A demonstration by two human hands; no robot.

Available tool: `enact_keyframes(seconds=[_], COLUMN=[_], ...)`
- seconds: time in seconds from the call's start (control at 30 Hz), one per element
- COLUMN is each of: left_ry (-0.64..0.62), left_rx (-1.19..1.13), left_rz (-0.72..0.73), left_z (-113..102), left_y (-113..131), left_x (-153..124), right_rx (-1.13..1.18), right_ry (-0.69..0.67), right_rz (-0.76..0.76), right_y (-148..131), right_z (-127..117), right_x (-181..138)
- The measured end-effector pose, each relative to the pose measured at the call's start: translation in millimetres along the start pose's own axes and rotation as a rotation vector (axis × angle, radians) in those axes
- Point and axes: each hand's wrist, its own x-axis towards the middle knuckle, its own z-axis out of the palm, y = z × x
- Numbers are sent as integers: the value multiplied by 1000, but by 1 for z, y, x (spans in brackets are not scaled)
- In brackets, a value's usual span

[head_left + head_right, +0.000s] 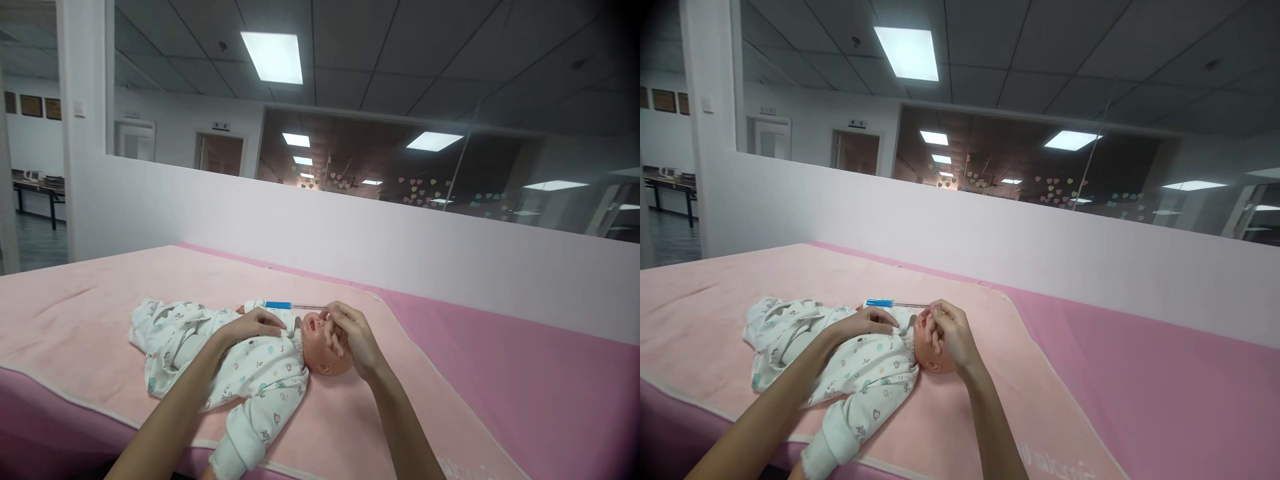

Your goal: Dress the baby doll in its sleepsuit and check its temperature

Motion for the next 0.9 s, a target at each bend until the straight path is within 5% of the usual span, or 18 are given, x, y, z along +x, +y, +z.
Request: enact_keyframes(seconds=[0.2, 0.47, 0.63, 0.77, 0.9], left_ry=[-186, -34, 71, 159, 37], left_rx=[98, 200, 132, 59, 228], left_rz=[32, 52, 36, 56, 126], left_z=[-2, 3, -3, 1, 14], left_y=[6, -1, 9, 14, 8], left_x=[-1, 6, -2, -1, 6], right_rx=[-36, -251, -343, -526, -812], right_ry=[-50, 107, 12, -84, -19], right_rz=[217, 543, 686, 732, 587], right_y=[26, 81, 79, 74, 71], right_z=[-22, -69, -81, -84, -72], right_x=[-44, -86, -82, -75, -65])
